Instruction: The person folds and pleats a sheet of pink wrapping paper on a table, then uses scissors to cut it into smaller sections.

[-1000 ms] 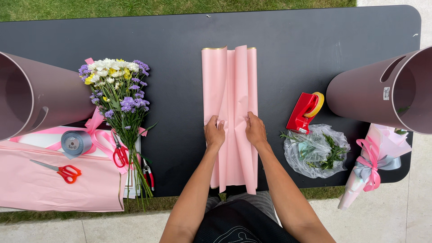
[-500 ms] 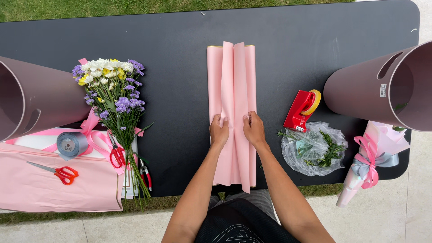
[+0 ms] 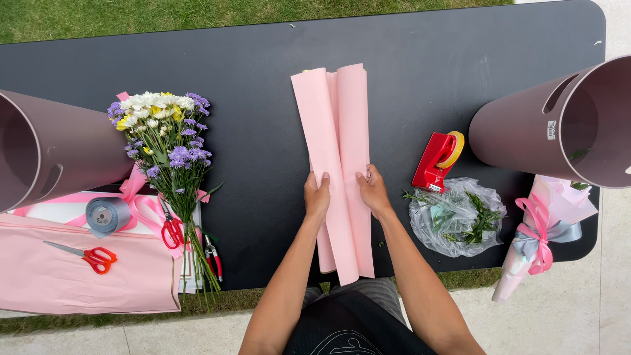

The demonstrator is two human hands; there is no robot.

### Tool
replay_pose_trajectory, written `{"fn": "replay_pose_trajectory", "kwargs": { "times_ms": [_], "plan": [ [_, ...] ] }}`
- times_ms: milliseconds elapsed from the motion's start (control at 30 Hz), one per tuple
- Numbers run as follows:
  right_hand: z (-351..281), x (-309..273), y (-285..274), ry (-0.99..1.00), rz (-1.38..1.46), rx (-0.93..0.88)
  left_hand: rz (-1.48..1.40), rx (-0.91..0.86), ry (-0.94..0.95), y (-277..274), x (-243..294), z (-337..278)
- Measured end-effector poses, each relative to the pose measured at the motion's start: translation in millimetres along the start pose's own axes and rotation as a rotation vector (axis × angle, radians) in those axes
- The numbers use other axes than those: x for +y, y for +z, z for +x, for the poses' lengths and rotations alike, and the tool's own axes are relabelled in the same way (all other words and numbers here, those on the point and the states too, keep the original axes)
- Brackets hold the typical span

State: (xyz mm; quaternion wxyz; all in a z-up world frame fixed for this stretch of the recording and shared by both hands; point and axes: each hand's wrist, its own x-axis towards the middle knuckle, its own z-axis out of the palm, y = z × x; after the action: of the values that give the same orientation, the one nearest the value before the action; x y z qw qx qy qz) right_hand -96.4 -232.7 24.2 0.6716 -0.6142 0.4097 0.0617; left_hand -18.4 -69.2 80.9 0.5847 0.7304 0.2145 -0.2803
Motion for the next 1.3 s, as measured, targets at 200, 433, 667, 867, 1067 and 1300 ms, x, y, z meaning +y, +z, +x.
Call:
{"fn": "replay_pose_trajectory", "kwargs": {
  "times_ms": [200,433,667,867,1067,1300],
  "plan": [
    [17,45,-12,0.039,-0.066,0.107,0.243,0.005,0.061,-12,-30,16],
    [-4,19,1,-0.110,-0.464,0.321,0.514,0.151,0.177,-19,-6,3],
    [-18,6,8,-0.213,-0.604,0.417,0.767,0.422,0.363,-15,-18,-8],
    [-11,17,5,-0.252,-0.526,0.409,0.522,0.385,0.238,-12,-38,2],
    [-13,8,9,-0.246,-0.487,0.367,0.524,0.360,0.166,-3,-57,14],
    [-15,4,13,-0.199,-0.481,0.359,0.531,0.475,0.129,17,-70,14]
  ]
}}
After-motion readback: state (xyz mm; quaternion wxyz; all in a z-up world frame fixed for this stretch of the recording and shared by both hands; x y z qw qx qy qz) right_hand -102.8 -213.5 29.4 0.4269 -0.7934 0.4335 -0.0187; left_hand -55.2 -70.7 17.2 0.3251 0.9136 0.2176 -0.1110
